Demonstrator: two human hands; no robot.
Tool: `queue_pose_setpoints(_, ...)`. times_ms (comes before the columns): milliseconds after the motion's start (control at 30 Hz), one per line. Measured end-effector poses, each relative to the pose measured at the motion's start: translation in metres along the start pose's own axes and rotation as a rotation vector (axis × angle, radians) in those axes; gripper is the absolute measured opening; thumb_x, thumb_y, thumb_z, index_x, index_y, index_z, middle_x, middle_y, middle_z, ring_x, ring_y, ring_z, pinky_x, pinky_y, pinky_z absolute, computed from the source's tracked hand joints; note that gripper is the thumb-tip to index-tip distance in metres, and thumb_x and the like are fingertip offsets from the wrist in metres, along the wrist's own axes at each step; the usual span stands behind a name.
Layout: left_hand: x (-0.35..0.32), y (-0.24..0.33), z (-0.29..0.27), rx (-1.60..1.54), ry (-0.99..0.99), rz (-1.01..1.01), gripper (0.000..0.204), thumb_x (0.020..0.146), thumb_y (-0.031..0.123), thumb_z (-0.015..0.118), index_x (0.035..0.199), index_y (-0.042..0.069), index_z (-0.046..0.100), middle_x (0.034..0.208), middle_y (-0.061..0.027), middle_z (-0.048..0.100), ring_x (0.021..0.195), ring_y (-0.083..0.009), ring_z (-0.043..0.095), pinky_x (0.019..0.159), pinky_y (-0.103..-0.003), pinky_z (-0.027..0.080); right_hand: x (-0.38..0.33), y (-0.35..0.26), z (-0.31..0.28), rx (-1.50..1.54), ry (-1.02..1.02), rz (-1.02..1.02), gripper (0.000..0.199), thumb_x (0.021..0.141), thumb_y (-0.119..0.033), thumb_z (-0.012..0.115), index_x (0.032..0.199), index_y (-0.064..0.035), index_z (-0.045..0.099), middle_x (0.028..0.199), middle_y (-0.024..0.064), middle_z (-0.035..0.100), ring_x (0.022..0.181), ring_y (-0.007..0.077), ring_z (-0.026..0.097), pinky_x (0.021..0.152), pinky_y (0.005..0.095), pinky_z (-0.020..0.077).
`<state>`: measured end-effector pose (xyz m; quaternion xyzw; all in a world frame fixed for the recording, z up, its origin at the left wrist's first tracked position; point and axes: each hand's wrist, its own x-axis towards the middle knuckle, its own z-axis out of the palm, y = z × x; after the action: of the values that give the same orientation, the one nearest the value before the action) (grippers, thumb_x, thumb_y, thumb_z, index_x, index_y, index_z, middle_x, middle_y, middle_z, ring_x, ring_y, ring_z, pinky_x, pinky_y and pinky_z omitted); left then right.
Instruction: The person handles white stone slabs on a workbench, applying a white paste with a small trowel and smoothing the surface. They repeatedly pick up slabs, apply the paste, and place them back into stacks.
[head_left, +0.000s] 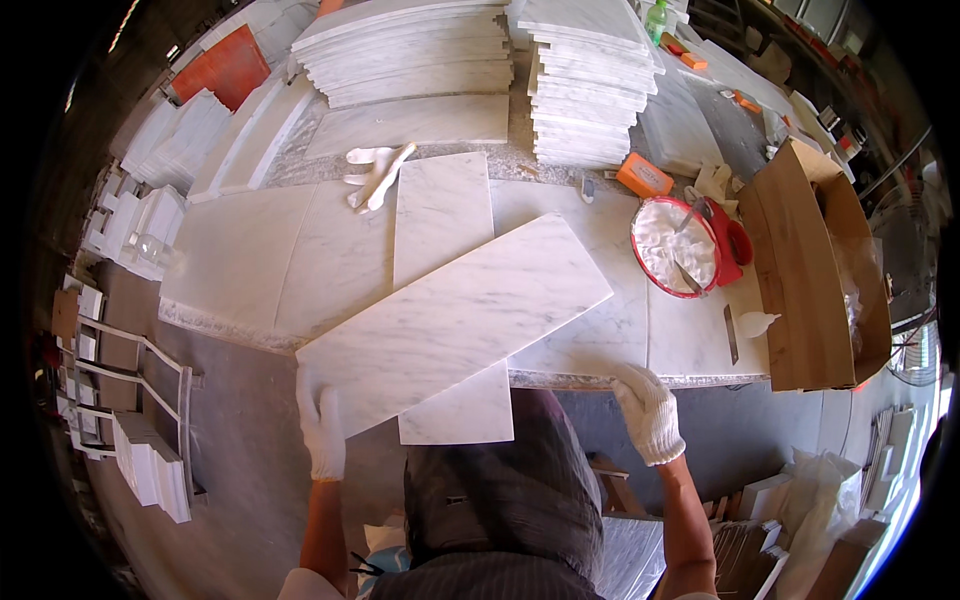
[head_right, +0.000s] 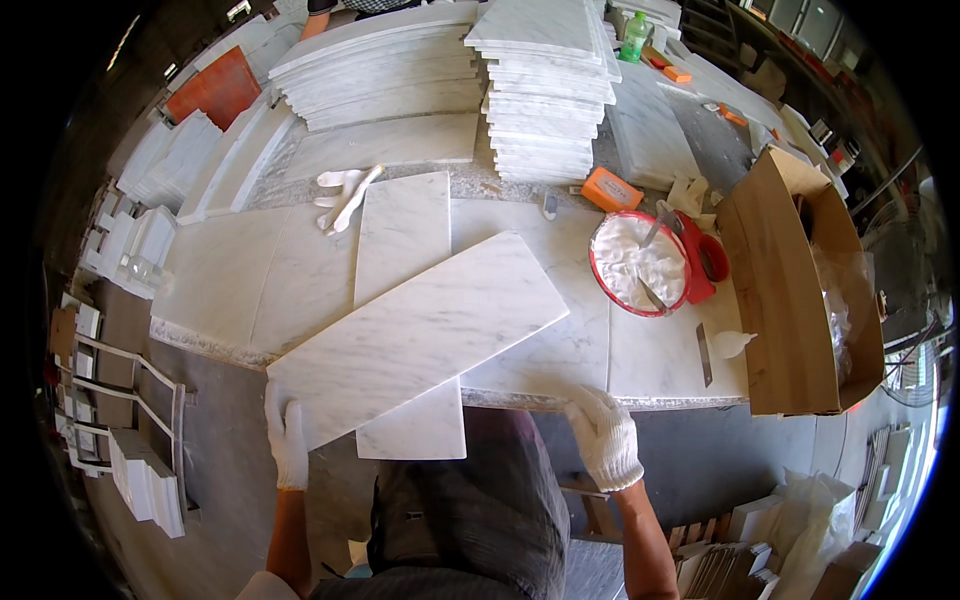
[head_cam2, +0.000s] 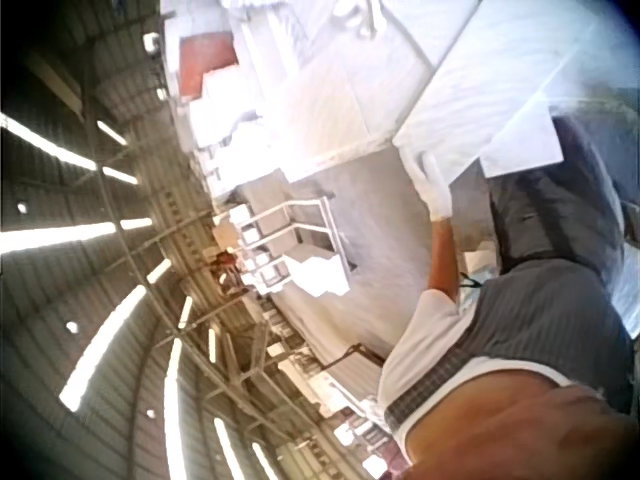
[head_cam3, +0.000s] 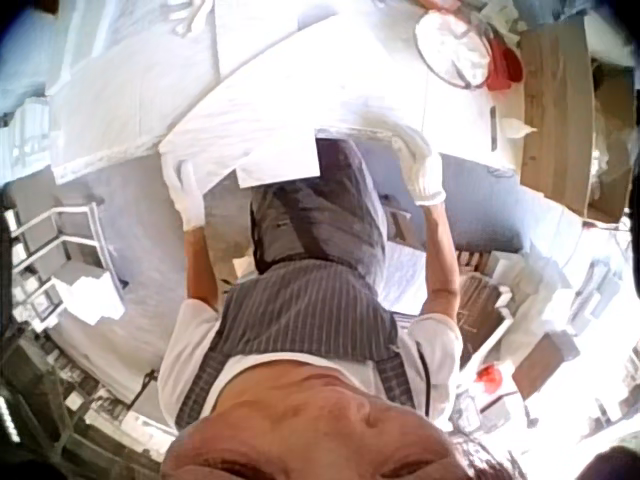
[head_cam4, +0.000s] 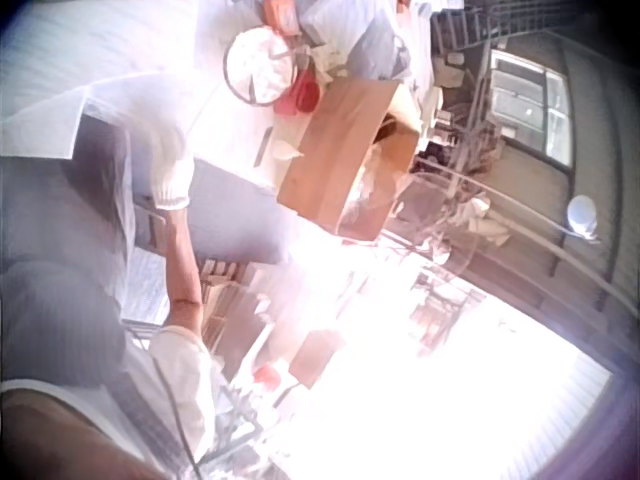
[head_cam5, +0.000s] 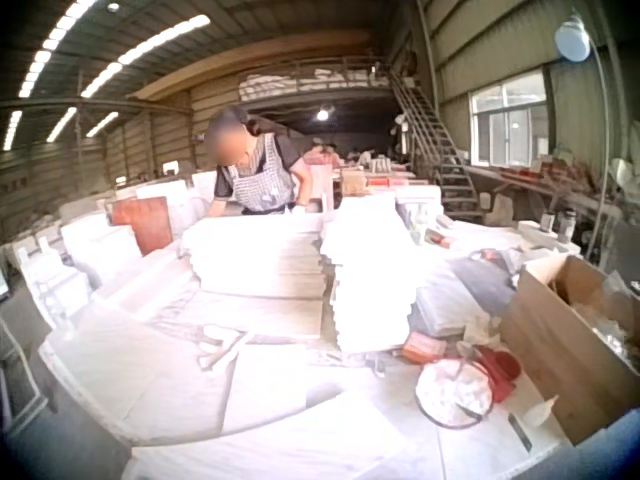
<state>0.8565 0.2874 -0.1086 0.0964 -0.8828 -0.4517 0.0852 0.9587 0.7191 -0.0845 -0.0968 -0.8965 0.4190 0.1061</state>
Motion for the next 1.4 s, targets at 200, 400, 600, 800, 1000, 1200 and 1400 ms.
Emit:
queue_pose_setpoints(200, 0.004, -0.003, 0.003, -0.008, 0.007, 0.048, 0.053, 0.098, 0.017, 0.049, 0.147, 0.000, 0.035, 0.150, -0.0160, 0.039, 0.137, -0.0258, 0.038, 0.113, -0.035, 0.029, -0.045, -0.013, 0.042, 0.551, -0.032, 0.381, 0.029, 0.098, -0.018, 0.057, 0.114, 0.0046, 0.065, 0.083, 0.0059, 0.067, 0.070, 0.0102, 0.060, 0.068, 0.0257, 0.0509)
queue_pose_setpoints(400, 0.003, -0.001, 0.003, -0.012, 0.017, 0.039, 0.053, 0.098, 0.018, 0.049, 0.146, 0.000, 0.036, 0.150, -0.0163, 0.040, 0.138, -0.0265, 0.038, 0.113, -0.036, 0.029, -0.049, -0.020, 0.075, 0.886, -0.135, 0.363, 0.032, 0.100, -0.027, 0.055, 0.100, 0.0034, 0.066, 0.077, 0.0042, 0.064, 0.066, 0.0085, 0.057, 0.063, 0.0237, 0.0492)
queue_pose_setpoints(600, 0.002, -0.001, 0.005, -0.059, 0.030, 0.026, 0.053, 0.098, 0.019, 0.051, 0.145, -0.002, 0.037, 0.150, -0.0161, 0.040, 0.137, -0.0268, 0.038, 0.113, -0.035, 0.029, -0.042, -0.029, 0.075, 0.818, -0.156, 0.414, 0.030, 0.100, -0.026, 0.056, 0.105, 0.0024, 0.066, 0.080, 0.0032, 0.064, 0.068, 0.0073, 0.056, 0.064, 0.0227, 0.0486)
queue_pose_setpoints(800, 0.002, -0.006, 0.005, -0.098, 0.037, -0.006, 0.054, 0.097, 0.019, 0.051, 0.145, -0.001, 0.037, 0.150, -0.0158, 0.040, 0.138, -0.0258, 0.038, 0.113, -0.035, 0.028, -0.056, -0.032, 0.090, 0.786, -0.090, 0.416, 0.028, 0.100, -0.021, 0.056, 0.110, 0.0044, 0.063, 0.086, 0.0065, 0.066, 0.071, 0.0089, 0.059, 0.069, 0.0239, 0.0512)
queue_pose_setpoints(1000, 0.002, -0.006, 0.005, -0.138, 0.019, 0.005, 0.055, 0.097, 0.018, 0.052, 0.146, -0.001, 0.036, 0.152, -0.0145, 0.036, 0.140, -0.0245, 0.034, 0.114, -0.034, 0.026, -0.064, -0.032, 0.092, 0.889, -0.088, 0.499, 0.032, 0.100, -0.023, 0.057, 0.116, 0.0035, 0.060, 0.094, 0.0069, 0.066, 0.079, 0.0103, 0.062, 0.074, 0.0245, 0.0520)
queue_pose_setpoints(1200, 0.011, -0.010, 0.000, -0.116, 0.045, -0.035, 0.056, 0.097, 0.019, 0.053, 0.146, -0.002, 0.034, 0.150, -0.0150, 0.038, 0.138, -0.0232, 0.037, 0.112, -0.033, 0.029, -0.057, -0.050, 0.080, 0.984, -0.182, 0.538, 0.032, 0.100, -0.023, 0.057, 0.119, 0.0029, 0.059, 0.099, 0.0076, 0.066, 0.084, 0.0118, 0.063, 0.078, 0.0254, 0.0532)
queue_pose_setpoints(1400, 0.038, -0.013, -0.014, -0.710, -0.349, -0.443, 0.057, 0.102, 0.034, 0.049, 0.143, -0.003, 0.038, 0.141, -0.0132, 0.049, 0.125, -0.0223, 0.052, 0.101, -0.033, 0.045, -0.061, -0.069, 0.086, 1.190, -0.438, 0.608, 0.036, 0.100, -0.022, 0.056, 0.123, 0.0051, 0.056, 0.105, 0.0091, 0.066, 0.090, 0.0139, 0.064, 0.083, 0.0273, 0.0531)
